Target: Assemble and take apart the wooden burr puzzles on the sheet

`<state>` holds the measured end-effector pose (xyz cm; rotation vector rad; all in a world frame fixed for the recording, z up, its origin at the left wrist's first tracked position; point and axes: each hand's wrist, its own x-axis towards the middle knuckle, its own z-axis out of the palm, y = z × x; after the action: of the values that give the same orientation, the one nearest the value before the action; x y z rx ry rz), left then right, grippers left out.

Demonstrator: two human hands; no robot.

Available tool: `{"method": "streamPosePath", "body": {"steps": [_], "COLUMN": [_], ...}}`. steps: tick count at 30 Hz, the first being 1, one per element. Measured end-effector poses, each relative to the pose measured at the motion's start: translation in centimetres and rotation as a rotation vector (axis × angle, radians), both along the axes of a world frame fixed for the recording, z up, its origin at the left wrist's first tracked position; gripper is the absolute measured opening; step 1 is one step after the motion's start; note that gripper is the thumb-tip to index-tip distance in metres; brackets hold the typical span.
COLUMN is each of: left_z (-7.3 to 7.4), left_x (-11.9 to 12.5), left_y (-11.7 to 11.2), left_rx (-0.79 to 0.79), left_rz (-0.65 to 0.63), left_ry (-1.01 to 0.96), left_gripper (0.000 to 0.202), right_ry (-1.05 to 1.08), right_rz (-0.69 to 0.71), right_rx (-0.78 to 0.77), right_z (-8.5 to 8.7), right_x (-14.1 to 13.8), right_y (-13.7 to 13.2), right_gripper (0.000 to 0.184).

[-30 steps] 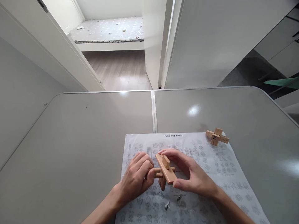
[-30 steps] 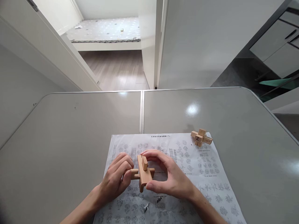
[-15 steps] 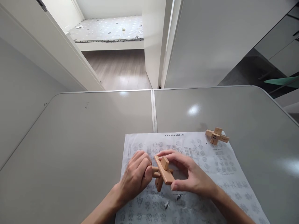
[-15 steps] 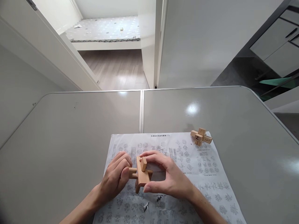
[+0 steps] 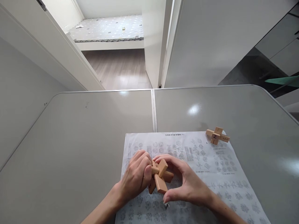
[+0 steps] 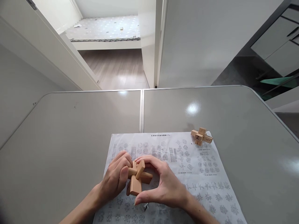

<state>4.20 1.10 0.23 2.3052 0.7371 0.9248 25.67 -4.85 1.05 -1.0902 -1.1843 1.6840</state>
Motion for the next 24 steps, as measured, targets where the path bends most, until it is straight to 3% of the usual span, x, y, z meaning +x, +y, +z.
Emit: {"method": "streamPosePath", "body": {"steps": [9, 15, 18, 24], "left_z": [0.4, 0.0, 0.0, 0.4], "left_x": [0.0, -0.4, -0.5, -0.2], "left_y": [0.0, -0.2, -0.2, 0.1], "left_rx": [-0.026, -0.147, -0.240, -0.307], "left_rz": [-0.021, 0.013, 0.068, 0.106], "left_ry": [-0.014, -0.057, -0.078, -0.062], "left_gripper": [0.031, 0.037, 0.032, 0.026], "right_ry": [0.047, 0.078, -0.093, -0.790], "right_rz": [-0.047, -0.106, -0.243, -0.517], "right_rx": [0.013, -0.010, 0.126, 0.632], "right_z": [0.0, -0.2, -0.3, 0.2], "right_x": [0.2, 1.0, 2.4, 5.3], "right_y": [-0.1, -0.2, -0.1, 0.5], "right_gripper": [0.068, 0.070, 0.060, 0.057]}}
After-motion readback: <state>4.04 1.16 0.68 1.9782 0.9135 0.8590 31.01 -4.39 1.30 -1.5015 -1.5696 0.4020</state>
